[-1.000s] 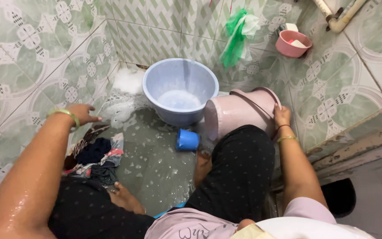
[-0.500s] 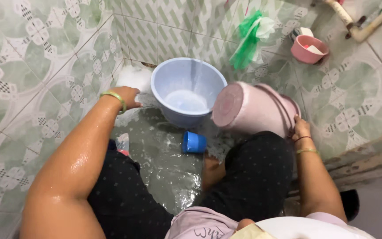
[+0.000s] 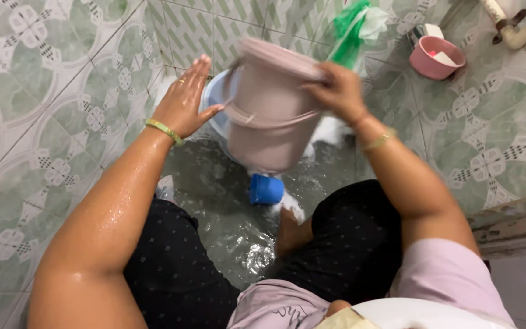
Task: The person washes clothes by hand in a tiled room. They scrub a patterned cloth on the floor, rinse it in a bucket of soapy water, and use a wooden stick to beat the fabric. The person then empties the soapy water and refills the bucket with clean water.
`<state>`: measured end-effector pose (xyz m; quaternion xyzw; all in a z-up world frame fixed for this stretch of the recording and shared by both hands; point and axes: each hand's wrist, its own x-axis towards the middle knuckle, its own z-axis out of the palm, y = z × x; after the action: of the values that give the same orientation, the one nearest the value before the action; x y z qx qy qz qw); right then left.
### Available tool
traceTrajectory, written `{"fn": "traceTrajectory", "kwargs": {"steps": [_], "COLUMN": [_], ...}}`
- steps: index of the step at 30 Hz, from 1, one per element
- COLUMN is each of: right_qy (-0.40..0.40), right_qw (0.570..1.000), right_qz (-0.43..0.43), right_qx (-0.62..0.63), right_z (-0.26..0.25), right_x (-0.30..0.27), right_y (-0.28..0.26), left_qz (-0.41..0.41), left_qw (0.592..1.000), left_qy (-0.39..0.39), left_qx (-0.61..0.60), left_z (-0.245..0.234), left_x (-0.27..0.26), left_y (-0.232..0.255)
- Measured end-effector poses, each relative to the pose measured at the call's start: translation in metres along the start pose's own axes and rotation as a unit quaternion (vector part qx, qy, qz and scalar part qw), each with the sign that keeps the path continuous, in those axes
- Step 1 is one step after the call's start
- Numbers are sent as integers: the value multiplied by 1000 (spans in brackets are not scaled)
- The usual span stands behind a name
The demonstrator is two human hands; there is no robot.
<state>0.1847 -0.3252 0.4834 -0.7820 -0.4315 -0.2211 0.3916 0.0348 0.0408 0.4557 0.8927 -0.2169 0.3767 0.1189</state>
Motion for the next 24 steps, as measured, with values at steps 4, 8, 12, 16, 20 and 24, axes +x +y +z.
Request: {"fn": "traceTrajectory", "kwargs": {"steps": [4, 8, 12, 16, 20, 24], "right_qy": [-116, -128, -22, -63, -354, -404], "right_qw": [947, 936, 973, 990, 900, 853], "right_qz": [-287, -319, -226, -67, -19, -69], "right_qx": [-84, -82, -46, -106, -255, -322], "right_z": [53, 93, 146, 234, 292, 305], "right_x": [44, 56, 29, -26, -102, -127], "right_y": [-76, -95, -61, 17, 93, 157], "left_qz": [14, -160, -242, -390, -446, -480], "left_qw": [999, 956, 940, 896, 866, 856], "left_qy": [-35, -243, -236, -206, -193, -162], "left_qx": [13, 34, 53, 56, 114, 105], "left_z": [-19, -32, -30, -33, -36, -37], "left_x": [4, -10, -33, -54, -69, -73], "left_y": [13, -1, -21, -43, -54, -60]}}
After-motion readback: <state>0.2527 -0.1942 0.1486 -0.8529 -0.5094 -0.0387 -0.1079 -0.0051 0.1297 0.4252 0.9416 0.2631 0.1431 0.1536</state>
